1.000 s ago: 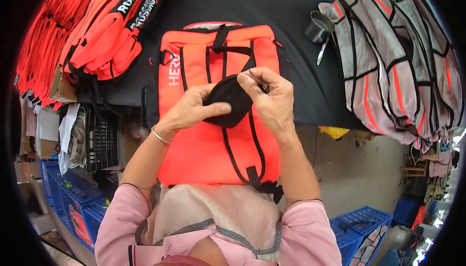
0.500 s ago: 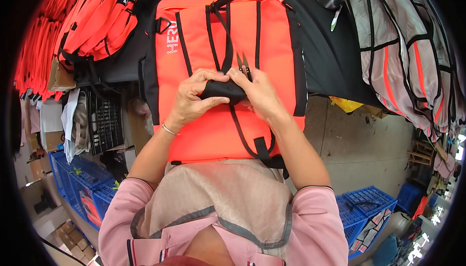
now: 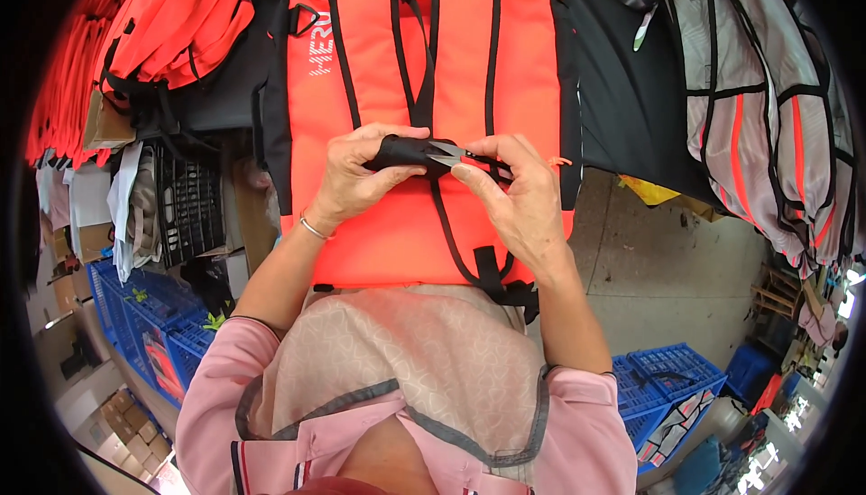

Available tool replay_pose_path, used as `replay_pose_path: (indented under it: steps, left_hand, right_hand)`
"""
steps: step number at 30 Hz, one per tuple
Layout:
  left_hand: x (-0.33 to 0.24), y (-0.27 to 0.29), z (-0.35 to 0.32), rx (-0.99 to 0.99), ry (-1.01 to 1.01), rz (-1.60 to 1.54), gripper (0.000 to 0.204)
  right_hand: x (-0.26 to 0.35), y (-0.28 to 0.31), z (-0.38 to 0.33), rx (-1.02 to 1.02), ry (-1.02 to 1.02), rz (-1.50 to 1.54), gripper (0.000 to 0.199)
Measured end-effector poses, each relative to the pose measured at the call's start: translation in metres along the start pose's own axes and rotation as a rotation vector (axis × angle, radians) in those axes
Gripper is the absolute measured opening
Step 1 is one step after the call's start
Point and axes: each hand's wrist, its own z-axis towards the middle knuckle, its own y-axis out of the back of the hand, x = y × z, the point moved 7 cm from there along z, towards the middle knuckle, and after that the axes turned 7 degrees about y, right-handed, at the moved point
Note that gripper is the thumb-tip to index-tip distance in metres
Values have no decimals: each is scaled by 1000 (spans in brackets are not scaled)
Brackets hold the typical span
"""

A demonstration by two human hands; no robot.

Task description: Inspecting and trimming loose threads from pink and black backpacks and laptop sleeves.

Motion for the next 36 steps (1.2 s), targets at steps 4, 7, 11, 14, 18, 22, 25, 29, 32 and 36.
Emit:
replay_pose_path:
  steps: [4,7,11,14,18,22,25,29,32,36]
  left_hand:
    - [-1,-1,-1,6,-41,22,23]
    - [1,0,-1,10,0,-4,23]
    - [4,0,-1,28,-17,-13,23]
    - [5,1,0,24,1,-28,20]
    - [8,2,2,27,10,-48,21]
    - [9,0,0,38,23,-36,23]
    - [5,0,-2,24,-34,-14,24]
    - [4,1,-11,44,11,6,21]
    - [6,0,-34,184,65,21,32]
    - [14,10,-84,-3,72,368,36]
  right_hand:
    - [6,-7,5,51,82,-54,19]
    - [1,-11,7,64,78,7,18]
    - [-8,-14,9,101,27,94,17]
    - [-11,-14,12,146,-23,136,15]
    - [-12,-12,14,154,-120,167,14]
    - [-11,-12,11,93,-20,161,13]
    - [-10,-8,12,106,-25,124,13]
    - [-8,-14,8,164,21,56,12]
    - [-13,-1,6,112,-84,140,10]
    - [-15,24,12,-138,70,312,25]
